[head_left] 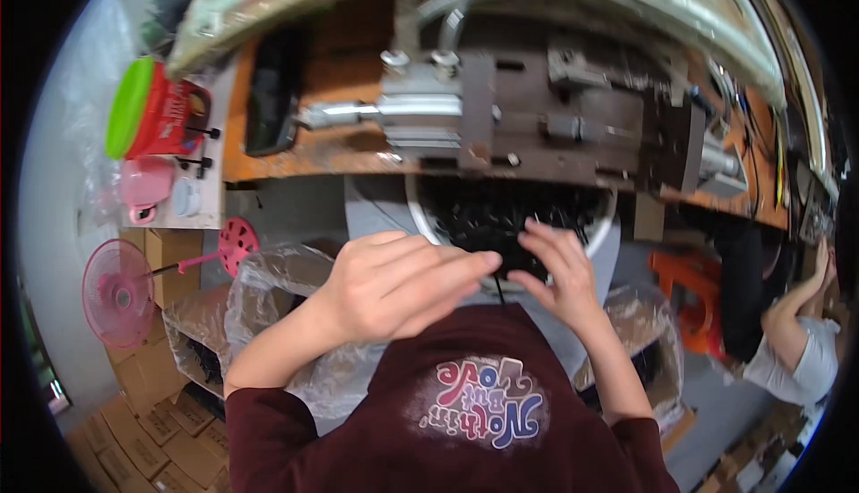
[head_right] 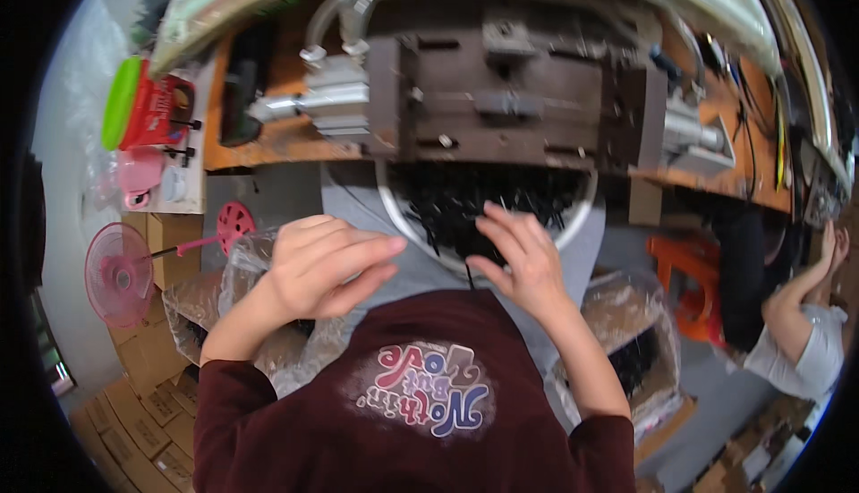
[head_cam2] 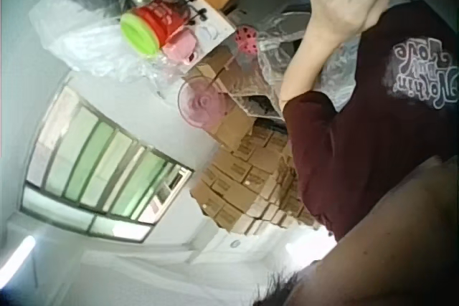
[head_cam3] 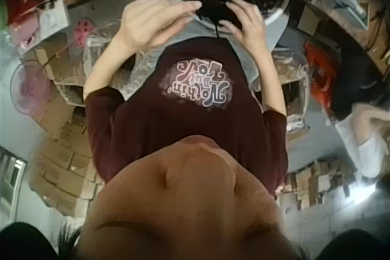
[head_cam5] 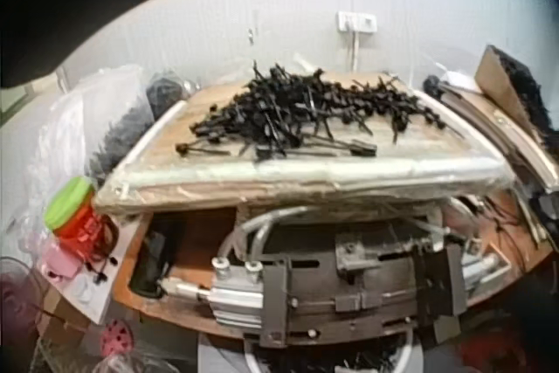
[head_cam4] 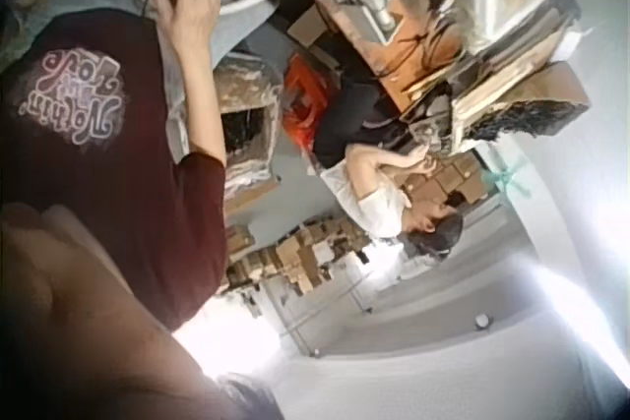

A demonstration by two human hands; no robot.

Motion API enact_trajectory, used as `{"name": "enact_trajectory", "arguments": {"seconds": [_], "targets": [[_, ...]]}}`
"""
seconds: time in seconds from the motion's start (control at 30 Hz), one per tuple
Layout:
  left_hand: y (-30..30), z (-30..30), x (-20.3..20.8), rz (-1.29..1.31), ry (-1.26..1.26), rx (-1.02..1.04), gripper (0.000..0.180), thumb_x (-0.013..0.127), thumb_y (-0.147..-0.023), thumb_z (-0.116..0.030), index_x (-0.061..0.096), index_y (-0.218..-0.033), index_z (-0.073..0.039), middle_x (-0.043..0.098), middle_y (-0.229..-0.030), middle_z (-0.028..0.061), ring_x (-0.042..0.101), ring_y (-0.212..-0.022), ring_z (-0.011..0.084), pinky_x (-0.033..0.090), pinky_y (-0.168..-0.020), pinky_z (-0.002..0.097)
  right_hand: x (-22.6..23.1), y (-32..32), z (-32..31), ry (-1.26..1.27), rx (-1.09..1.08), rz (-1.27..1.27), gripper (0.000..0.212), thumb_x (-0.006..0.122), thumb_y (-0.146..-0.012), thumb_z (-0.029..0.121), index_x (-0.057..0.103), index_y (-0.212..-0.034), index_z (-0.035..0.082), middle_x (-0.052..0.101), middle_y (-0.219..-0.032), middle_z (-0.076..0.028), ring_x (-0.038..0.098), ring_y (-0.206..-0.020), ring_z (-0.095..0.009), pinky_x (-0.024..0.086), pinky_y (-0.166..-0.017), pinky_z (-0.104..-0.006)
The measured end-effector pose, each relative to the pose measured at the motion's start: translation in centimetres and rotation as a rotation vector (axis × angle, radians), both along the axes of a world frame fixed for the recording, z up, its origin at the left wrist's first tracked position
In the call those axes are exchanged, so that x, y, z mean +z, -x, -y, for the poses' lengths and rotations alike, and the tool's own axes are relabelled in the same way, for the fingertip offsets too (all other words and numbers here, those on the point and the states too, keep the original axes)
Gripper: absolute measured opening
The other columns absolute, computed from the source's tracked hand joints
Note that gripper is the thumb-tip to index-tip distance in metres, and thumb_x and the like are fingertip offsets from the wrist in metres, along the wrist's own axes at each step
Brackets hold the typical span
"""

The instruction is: The recorder uses a pneumatic press and hand manipulation to assemble small black plastic components in a workshop environment.

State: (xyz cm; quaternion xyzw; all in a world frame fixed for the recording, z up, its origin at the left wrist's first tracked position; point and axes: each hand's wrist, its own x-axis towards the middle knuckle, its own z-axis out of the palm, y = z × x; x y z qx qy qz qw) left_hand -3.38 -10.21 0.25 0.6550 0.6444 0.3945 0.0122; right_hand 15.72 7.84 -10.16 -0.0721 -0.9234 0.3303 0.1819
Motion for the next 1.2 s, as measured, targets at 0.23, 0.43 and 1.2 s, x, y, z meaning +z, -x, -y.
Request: {"name": "enact_trajectory", "arguments": {"seconds": [0.23, 0.43, 1.2], "targets": [[-0.2, 0.9, -13.9, 0.207, 0.136, 0.579, 0.027, 0.072, -0.081, -0.009, 0.064, -0.106, -0.002, 0.067, -0.093, 0.0154, 0.063, -0.080, 0.0295, 0.050, -0.074, 0.0388, -5.0, -4.6, 1.1, -0.280, -0.246, 0.081, 0.089, 0.085, -0.064, 0.031, 0.047, -0.141, 0.009, 0.035, -0.149, -0.025, 0.035, -0.137, -0.043, 0.031, -0.107, -0.0540], [4.8, -1.3, -23.8, 0.336, 0.274, 0.792, 0.035, 0.069, -0.084, -0.017, 0.061, -0.113, 0.001, 0.065, -0.106, 0.0265, 0.062, -0.097, 0.0428, 0.049, -0.087, 0.0471, -9.3, -1.2, 1.5, -0.184, -0.276, 0.053, 0.103, 0.083, -0.056, 0.020, 0.038, -0.148, 0.014, 0.025, -0.153, -0.026, 0.026, -0.141, -0.048, 0.032, -0.106, -0.0577], [1.6, 1.6, -16.5, 0.111, 0.527, 0.655, 0.033, 0.062, -0.086, -0.009, 0.059, -0.118, 0.001, 0.063, -0.104, 0.0226, 0.060, -0.096, 0.0418, 0.046, -0.083, 0.0474, -1.2, 0.2, 1.6, -0.205, -0.207, 0.283, 0.110, 0.089, -0.054, 0.018, 0.036, -0.149, 0.014, 0.027, -0.152, -0.025, 0.030, -0.138, -0.045, 0.031, -0.108, -0.0532]]}}
